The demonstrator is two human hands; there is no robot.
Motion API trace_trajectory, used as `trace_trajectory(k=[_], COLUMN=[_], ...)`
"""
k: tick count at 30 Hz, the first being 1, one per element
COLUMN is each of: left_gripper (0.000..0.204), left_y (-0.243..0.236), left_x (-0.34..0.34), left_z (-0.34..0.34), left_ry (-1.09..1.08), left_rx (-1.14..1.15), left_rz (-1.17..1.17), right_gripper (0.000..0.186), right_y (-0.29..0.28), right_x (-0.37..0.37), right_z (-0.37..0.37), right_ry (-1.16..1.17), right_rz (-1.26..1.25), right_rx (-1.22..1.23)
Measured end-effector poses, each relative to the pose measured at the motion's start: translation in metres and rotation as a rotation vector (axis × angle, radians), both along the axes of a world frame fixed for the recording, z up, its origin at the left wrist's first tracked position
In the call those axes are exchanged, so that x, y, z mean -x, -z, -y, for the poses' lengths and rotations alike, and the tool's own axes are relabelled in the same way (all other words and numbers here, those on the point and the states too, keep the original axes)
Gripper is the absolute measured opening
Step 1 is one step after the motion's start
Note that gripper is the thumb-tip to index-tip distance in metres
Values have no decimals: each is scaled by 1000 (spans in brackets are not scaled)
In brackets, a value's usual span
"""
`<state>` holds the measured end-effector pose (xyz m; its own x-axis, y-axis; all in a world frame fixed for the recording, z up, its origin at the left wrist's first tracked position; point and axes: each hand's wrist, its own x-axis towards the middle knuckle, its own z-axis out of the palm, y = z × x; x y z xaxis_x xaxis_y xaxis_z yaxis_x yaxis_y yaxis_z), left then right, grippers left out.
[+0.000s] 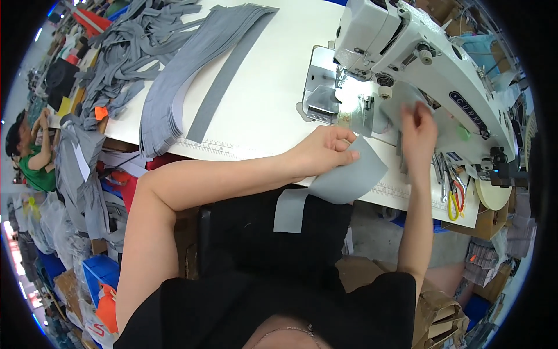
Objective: Sewing zippers onto fabric strips using an industrial sewing machine.
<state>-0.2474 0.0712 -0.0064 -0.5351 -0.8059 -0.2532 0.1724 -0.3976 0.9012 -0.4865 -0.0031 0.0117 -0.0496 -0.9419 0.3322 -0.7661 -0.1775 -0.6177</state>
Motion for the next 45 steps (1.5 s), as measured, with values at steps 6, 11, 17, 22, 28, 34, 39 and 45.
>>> trace_trajectory(k=[6,11,17,22,28,34,39,45], left_gripper=[16,15,17,19,20,13,24,22], left_y=[3,2,8,6,9,-44,-14,-27], left_x=[-3,22,2,6,-22,-176,-343,-377], left_z=[3,3,-9,-10,-2,49,84,94], left_ry=[56,63,-176,-213,-345,-820,-1159,-1073], left_rx=[11,14,49,75,274,692,911,1038], left_rz=[-21,-219,-158,-78,37,660,1638,1627], right_gripper=[26,46,39,33,31,26,24,23], right_y=[71,103,15,-27,-5,20,26,27], right_x=[62,193,-17,-46,-42,-37,-41,-41], right_z=[146,197,-38,-86,-77,-75,-80,-81], right_ry=[23,-23,-203,-320,-307,-269,-273,-259], right_rz=[-599,-779,158,291,209,9,65,92], right_rx=[480,547,17,-451,-304,-217,-59,-88])
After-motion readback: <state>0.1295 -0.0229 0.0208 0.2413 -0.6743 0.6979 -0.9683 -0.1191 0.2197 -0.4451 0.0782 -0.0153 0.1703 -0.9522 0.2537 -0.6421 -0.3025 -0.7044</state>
